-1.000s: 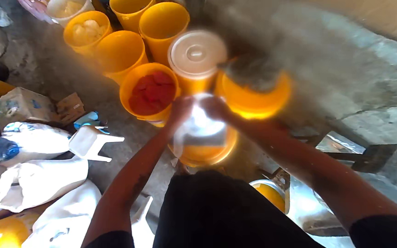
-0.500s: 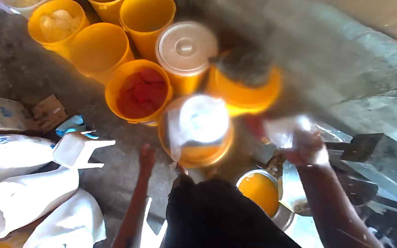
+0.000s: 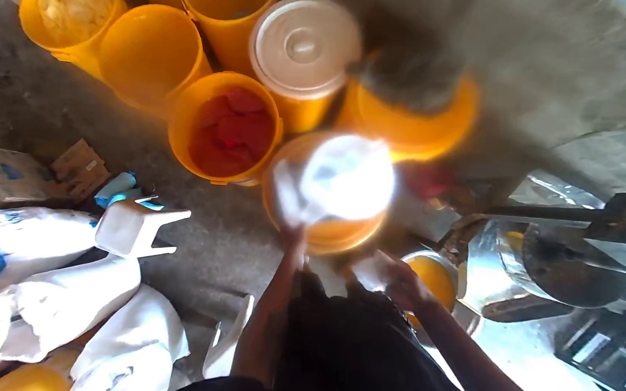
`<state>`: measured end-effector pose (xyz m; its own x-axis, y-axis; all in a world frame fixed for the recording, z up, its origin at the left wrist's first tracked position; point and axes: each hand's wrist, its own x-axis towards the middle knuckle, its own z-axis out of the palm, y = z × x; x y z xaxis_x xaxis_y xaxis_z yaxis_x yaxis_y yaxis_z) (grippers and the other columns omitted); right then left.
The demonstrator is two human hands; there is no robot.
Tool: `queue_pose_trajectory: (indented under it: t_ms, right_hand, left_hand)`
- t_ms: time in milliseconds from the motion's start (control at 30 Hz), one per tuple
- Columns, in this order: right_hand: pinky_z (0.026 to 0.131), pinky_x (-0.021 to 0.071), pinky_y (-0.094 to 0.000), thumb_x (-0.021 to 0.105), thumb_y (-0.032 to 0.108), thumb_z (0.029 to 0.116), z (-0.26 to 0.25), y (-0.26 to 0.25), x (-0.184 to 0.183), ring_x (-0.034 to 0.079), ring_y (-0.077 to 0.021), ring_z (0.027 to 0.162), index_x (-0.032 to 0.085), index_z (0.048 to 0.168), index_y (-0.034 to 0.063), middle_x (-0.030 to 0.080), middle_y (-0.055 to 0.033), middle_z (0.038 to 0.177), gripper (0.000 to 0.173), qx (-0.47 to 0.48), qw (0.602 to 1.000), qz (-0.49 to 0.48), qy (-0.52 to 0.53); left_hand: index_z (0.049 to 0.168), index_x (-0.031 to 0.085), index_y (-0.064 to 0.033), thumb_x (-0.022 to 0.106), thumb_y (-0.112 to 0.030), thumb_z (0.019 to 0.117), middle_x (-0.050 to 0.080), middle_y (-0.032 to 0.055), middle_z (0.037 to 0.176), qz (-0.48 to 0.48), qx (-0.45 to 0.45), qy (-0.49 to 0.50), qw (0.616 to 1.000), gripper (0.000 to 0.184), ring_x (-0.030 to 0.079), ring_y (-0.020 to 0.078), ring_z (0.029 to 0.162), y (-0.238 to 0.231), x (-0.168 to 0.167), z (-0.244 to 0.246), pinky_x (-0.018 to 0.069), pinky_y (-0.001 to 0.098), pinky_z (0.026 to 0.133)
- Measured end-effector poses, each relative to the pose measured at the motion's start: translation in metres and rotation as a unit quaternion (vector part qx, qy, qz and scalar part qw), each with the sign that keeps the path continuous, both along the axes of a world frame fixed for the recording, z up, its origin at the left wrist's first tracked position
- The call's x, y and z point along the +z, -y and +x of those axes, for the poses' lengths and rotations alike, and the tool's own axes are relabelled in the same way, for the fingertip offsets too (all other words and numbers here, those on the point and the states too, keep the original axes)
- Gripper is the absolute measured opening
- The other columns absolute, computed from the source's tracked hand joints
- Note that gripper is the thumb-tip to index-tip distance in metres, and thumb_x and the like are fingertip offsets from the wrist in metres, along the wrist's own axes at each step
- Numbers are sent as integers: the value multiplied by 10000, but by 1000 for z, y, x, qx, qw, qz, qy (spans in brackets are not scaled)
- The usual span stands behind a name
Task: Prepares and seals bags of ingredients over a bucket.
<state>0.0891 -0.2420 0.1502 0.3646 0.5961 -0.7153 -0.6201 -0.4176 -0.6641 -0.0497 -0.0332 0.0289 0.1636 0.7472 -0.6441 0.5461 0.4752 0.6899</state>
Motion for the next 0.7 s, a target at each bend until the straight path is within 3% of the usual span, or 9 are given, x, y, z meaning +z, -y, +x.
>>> queue_pose_trajectory:
  t_ms: [167,267,367,433,500,533,567,633,700]
  right_hand:
    - [851,556,-370,680,136,932,-14,-65,-42,639,-175,945,554,1308,-70,652,-178,1137,446,261,964,-28,39]
    - [996,514,-344,819,178,795,-20,-83,-37,612,-187,1133,499,1337,-77,617,-200,1257,679,385,911,133,57]
    - [1148,407,-428,861,358,785,-21,-66,1,548,-278,1325,370,1530,-57,562,-240,1424,984,491,823,240,154]
    - [1189,344,-535,850,334,810,-11,-31,20,519,-307,1379,370,1563,2,546,-209,1478,952,478,811,269,201]
    - [1114,467,-495,876,281,770,2,12,24,612,-289,1279,487,1505,28,625,-188,1392,869,374,829,303,287]
    - [1056,514,-483,871,297,757,12,31,24,656,-283,1210,551,1451,23,667,-185,1324,811,313,833,312,333]
    - [1024,524,-499,860,301,758,28,50,28,672,-300,1174,583,1413,3,684,-196,1285,771,274,838,307,358]
    - [1022,524,-527,868,216,735,68,93,37,675,-326,1161,582,1393,-25,686,-217,1260,757,220,867,248,372]
    - [1025,533,-519,880,135,708,116,145,50,678,-320,1157,570,1399,-42,684,-221,1265,778,128,890,147,413]
  left_hand:
    - [1440,379,38,508,-37,1002,594,183,1204,-160,151,216,951,463,630,194,985,50,57,-46,563,371,844]
    - [1383,419,100,419,-27,1037,605,133,1164,-166,61,183,967,369,608,84,1000,82,117,-59,522,271,914]
    - [1250,528,151,581,-56,993,692,80,1032,-110,-97,146,978,334,650,18,939,121,155,-69,535,225,909]
    - [1200,590,126,580,-132,1004,704,74,1009,-75,-166,107,978,324,654,20,932,146,178,-61,543,238,904]
    - [1080,677,88,577,-91,1008,723,80,931,-85,-229,-20,969,217,665,42,877,162,222,-11,546,257,880]
    - [1115,663,135,566,-69,1034,714,160,1002,-120,-263,-90,953,240,639,107,934,169,250,26,495,310,937]
    - [1170,623,168,576,-79,1028,696,196,1082,-104,-309,-99,940,288,629,112,997,181,257,46,482,304,970]
    - [1287,405,211,685,-306,951,597,213,1222,-10,-342,91,935,677,600,20,1101,204,221,53,502,184,938]
    - [1549,-22,138,671,-615,887,224,360,1562,2,-396,223,891,1219,476,187,1360,210,177,68,513,319,1006]
